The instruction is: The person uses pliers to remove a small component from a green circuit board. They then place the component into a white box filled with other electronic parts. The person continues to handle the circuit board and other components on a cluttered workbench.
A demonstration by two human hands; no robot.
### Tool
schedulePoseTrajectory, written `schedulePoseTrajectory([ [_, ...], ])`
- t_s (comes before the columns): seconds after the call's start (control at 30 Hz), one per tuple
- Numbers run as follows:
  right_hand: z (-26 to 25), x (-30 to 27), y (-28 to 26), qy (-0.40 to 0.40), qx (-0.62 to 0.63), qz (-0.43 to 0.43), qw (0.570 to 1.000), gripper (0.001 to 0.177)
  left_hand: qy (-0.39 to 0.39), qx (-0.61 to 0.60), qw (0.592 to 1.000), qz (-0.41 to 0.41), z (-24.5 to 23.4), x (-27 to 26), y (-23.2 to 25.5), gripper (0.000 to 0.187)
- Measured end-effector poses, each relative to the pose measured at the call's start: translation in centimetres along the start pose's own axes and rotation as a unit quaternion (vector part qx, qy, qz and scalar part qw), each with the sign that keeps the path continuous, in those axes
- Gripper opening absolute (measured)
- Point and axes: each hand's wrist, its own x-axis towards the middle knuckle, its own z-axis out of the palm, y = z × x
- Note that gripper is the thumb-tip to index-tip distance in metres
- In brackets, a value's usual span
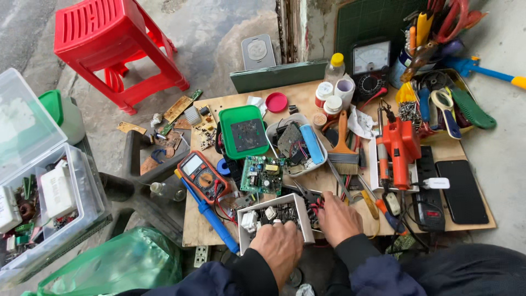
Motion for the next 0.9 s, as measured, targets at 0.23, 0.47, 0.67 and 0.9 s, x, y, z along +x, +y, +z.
schedulePoseTrajectory([
  [0.23, -1.2, 1.7, -1.2, 0.008, -0.065, 0.052, 0.996, 0.02, 0.01, 0.048, 0.999, -0.003, 1.6, 2.9, 1.0, 0.025],
  [0.47, -5.4, 3.8, 2.7, 0.023, -0.04, 0.161, 0.986, 0.03, 0.005, 0.032, 0.999, -0.008, 2.4, 7.7, 2.9, 0.034],
  [0.67, -9.8, 2.0, 2.6, 0.116, 0.1, 0.113, 0.982, 0.036, 0.052, 0.006, 0.996, -0.079, 6.4, 13.5, 5.5, 0.026],
  [0.9, -11.9, -3.7, -1.0, 0.053, 0.274, 0.079, 0.957, 0.017, 0.191, -0.079, 0.963, -0.174, 4.2, 9.3, 5.7, 0.007],
])
